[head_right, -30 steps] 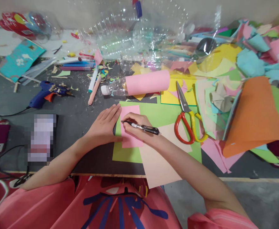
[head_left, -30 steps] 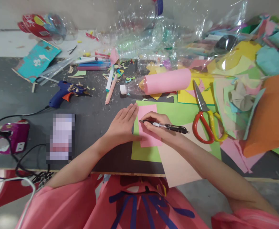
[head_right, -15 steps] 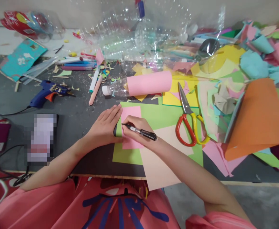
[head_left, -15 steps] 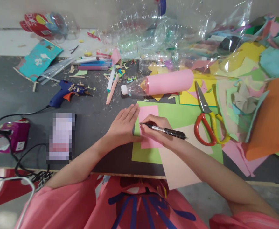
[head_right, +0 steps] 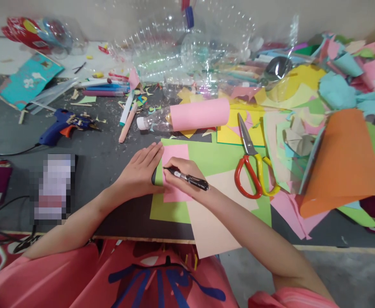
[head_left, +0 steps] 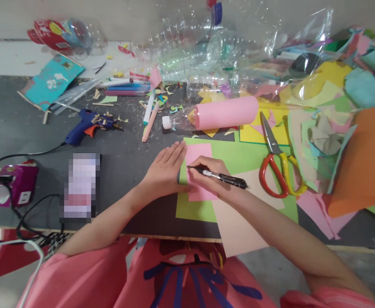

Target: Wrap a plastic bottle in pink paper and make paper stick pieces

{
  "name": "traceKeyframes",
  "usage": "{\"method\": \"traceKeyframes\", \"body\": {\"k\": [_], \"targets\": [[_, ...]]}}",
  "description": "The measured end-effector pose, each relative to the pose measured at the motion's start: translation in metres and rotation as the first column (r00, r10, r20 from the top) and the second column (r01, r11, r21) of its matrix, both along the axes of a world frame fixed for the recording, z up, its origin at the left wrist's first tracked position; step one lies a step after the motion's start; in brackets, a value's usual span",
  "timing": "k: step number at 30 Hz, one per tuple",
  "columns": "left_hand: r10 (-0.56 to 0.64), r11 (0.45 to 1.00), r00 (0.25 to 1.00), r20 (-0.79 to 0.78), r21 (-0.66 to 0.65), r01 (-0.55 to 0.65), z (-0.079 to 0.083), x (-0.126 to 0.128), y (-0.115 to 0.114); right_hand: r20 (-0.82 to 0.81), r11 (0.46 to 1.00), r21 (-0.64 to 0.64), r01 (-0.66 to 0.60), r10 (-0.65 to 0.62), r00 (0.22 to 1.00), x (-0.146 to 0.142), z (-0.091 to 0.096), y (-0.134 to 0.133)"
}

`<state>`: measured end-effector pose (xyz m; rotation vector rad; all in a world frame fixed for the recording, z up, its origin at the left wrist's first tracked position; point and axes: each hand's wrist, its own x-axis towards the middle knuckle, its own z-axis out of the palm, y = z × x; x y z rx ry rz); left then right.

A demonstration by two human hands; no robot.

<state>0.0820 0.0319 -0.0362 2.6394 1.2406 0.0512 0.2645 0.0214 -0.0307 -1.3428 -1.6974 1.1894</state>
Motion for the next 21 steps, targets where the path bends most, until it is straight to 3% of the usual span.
{"method": "traceKeyframes", "body": {"k": [5, 11, 16, 21], "targets": [[-0.003, 1.0, 1.0, 0.004, 0.002, 0.003, -0.0005, 0.0001, 0.0002, 0.012, 1.0, 0.008, -0.03, 0.03, 0.999, 0.0003, -0.0001, -0.0003], [0.002, 1.0, 1.0, -0.004, -0.018, -0.002, 0.0001, 0.0003, 0.0009, -0.076, 0.997, -0.057, 0.054, -0.058, 0.995, -0.0005, 0.0026, -0.0004], [0.005, 0.999, 1.0, -0.03, -0.036, -0.006, 0.0019, 0.0011, 0.0017, -0.083, 0.995, -0.085, 0.049, -0.056, 0.995, 0.0004, -0.0002, 0.0019], [0.025, 0.998, 0.999, -0.03, -0.063, -0.027, 0.0024, 0.0018, 0.0012, -0.092, 0.996, -0.048, 0.072, -0.076, 0.993, 0.0019, -0.0044, 0.0042]]}}
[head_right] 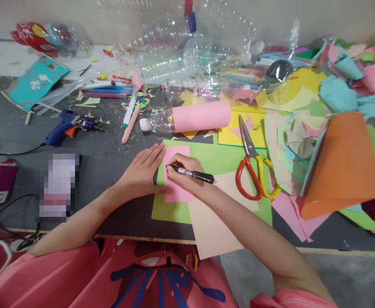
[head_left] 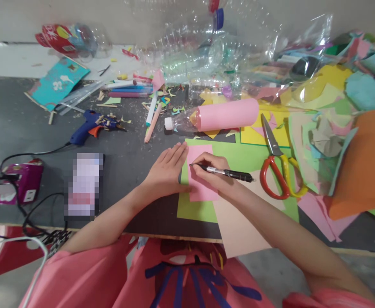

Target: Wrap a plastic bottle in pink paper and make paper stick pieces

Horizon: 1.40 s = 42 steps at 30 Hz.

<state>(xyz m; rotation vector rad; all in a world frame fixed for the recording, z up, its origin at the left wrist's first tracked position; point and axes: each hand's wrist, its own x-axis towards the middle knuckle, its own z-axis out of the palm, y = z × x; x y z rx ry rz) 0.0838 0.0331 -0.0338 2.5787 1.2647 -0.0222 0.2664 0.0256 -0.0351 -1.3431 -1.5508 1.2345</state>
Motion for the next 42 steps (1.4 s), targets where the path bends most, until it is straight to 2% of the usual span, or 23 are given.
{"method": "traceKeyframes", "body": {"k": [6, 12, 18, 25, 31, 37, 42], "targets": [[-0.001, 1.0, 1.0, -0.016, -0.026, 0.0, 0.0018, 0.0009, -0.0005, 0.04, 0.998, -0.014, -0.06, 0.061, 0.997, 0.0002, 0.0022, 0.0001], [-0.008, 0.999, 1.0, -0.019, -0.037, 0.007, 0.0031, 0.0009, 0.0001, 0.06, 0.994, 0.048, -0.098, 0.095, 0.994, 0.0011, -0.0032, -0.0008], [0.001, 0.998, 1.0, 0.006, -0.056, -0.001, 0.0027, 0.0003, 0.0009, 0.032, 0.995, 0.1, -0.009, 0.006, 0.999, 0.0008, 0.0004, 0.0002], [0.027, 0.993, 0.999, -0.023, -0.111, -0.029, 0.0034, 0.0019, 0.0032, 0.049, 0.995, 0.037, -0.094, 0.092, 0.995, 0.0018, 0.0021, 0.0007], [0.025, 0.994, 1.0, -0.016, -0.107, -0.027, 0.0011, 0.001, 0.0035, -0.002, 0.996, 0.086, 0.007, -0.007, 1.0, 0.0031, 0.0028, 0.003], [0.017, 0.995, 1.0, -0.006, -0.1, -0.018, 0.0, 0.0003, 0.0038, 0.051, 0.991, 0.059, -0.123, 0.12, 0.991, 0.0031, 0.0046, 0.0024], [0.016, 0.994, 0.999, -0.029, -0.107, -0.019, 0.0018, 0.0011, 0.0042, 0.024, 0.994, 0.109, -0.018, 0.016, 1.0, 0.0034, 0.0018, 0.0032]]}}
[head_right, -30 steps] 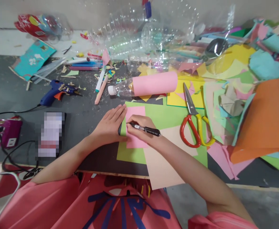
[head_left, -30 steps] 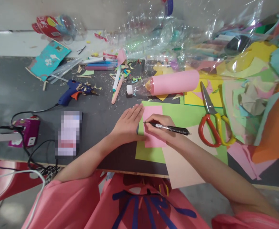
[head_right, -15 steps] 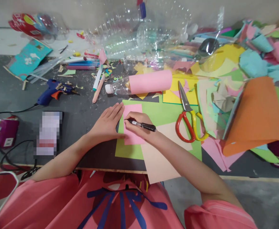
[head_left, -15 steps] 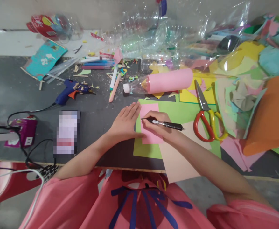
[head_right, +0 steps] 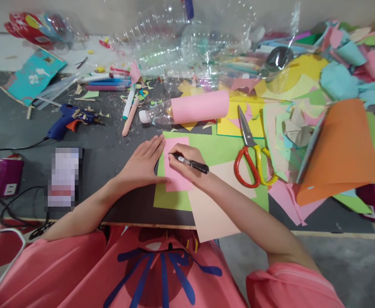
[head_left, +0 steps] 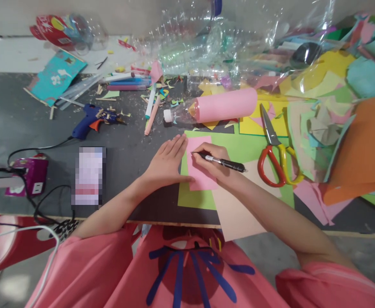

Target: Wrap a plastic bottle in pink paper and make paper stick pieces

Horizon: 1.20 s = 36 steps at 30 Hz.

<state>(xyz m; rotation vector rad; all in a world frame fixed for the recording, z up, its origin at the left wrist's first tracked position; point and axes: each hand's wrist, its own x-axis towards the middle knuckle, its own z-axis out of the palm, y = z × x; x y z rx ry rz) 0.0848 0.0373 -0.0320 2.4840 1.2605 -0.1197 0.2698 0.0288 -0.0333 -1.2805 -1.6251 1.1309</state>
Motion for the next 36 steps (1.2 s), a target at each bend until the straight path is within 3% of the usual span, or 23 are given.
{"method": "traceKeyframes", "body": {"k": [2, 8, 14, 20, 27, 33, 36], "targets": [[-0.004, 1.0, 1.0, 0.014, 0.006, 0.004, -0.0002, -0.0001, 0.0001, -0.02, 1.0, -0.001, 0.025, -0.025, 0.999, 0.0007, 0.0001, 0.0007], [-0.002, 1.0, 1.0, 0.03, 0.01, 0.002, -0.0023, -0.002, -0.0001, 0.03, 0.996, -0.02, -0.087, 0.088, 0.996, -0.0003, 0.0022, 0.0011], [0.001, 1.0, 0.999, 0.032, -0.011, -0.001, 0.0006, -0.0006, 0.0004, -0.021, 0.998, -0.012, 0.055, -0.055, 0.998, 0.0008, 0.0041, 0.0021], [-0.002, 1.0, 0.999, 0.032, -0.018, 0.003, 0.0021, -0.0002, 0.0001, -0.012, 0.997, -0.042, -0.063, 0.062, 0.998, 0.0017, 0.0036, 0.0014], [-0.003, 1.0, 0.999, 0.047, -0.011, 0.003, 0.0009, -0.0009, 0.0004, -0.004, 0.998, 0.027, 0.055, -0.055, 0.998, 0.0037, -0.0004, 0.004], [0.006, 1.0, 0.999, 0.042, -0.011, -0.005, 0.0009, -0.0008, 0.0002, 0.035, 0.999, 0.022, -0.031, 0.031, 0.999, 0.0036, 0.0008, 0.0046], [0.0, 1.0, 0.999, 0.052, -0.003, 0.001, 0.0, -0.0015, 0.0002, 0.042, 0.999, 0.041, 0.007, -0.008, 0.999, 0.0037, -0.0019, 0.0048]]}}
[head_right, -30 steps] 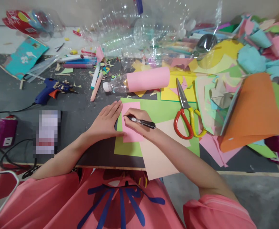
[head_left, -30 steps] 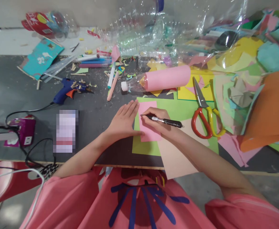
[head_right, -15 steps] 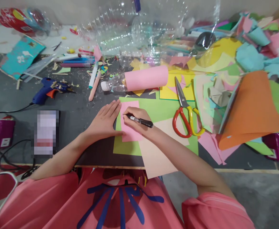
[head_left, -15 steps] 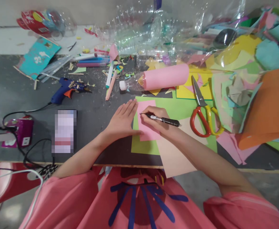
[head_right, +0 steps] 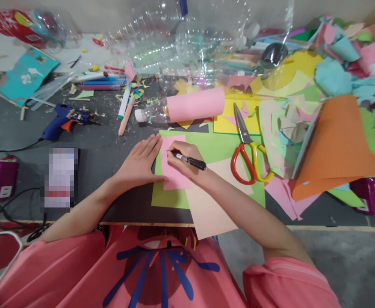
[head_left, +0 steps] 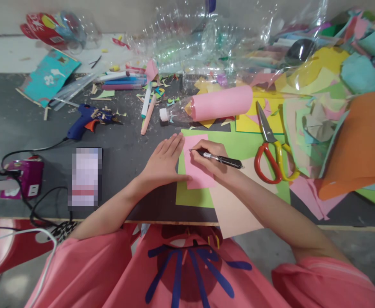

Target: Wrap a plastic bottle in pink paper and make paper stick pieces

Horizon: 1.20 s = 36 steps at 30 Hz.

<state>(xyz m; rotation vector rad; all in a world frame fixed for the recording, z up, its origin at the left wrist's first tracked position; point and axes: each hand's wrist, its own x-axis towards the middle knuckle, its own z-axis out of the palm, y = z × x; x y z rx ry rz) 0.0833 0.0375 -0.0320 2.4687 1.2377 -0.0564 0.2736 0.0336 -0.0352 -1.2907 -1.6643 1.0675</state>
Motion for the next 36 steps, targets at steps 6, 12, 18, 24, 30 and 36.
{"method": "traceKeyframes", "body": {"k": [6, 12, 18, 24, 30, 36], "targets": [[0.003, 1.0, 0.999, -0.032, -0.02, -0.003, 0.002, 0.001, 0.0, -0.045, 1.0, -0.011, 0.025, -0.026, 0.999, 0.001, 0.001, 0.001], [0.003, 1.0, 1.0, -0.01, -0.008, -0.003, 0.002, 0.001, 0.0, -0.039, 0.999, -0.032, 0.041, -0.042, 0.998, 0.001, 0.002, 0.001], [0.001, 1.0, 0.999, -0.033, -0.009, -0.001, 0.002, 0.001, 0.001, -0.048, 0.995, -0.063, 0.083, -0.086, 0.995, 0.003, 0.008, 0.0], [0.008, 1.0, 0.998, -0.068, -0.027, -0.01, 0.004, 0.003, 0.001, -0.078, 0.989, -0.07, 0.127, -0.132, 0.988, 0.007, 0.009, 0.0], [-0.047, 0.999, 0.999, -0.009, 0.01, 0.048, 0.004, 0.0, 0.001, -0.155, 0.98, -0.075, 0.187, -0.197, 0.968, 0.018, -0.003, 0.013], [-0.134, 0.988, 0.991, 0.014, 0.081, 0.133, 0.002, 0.0, -0.001, -0.193, 0.985, -0.088, 0.148, -0.162, 0.968, 0.025, -0.007, 0.022]]}}
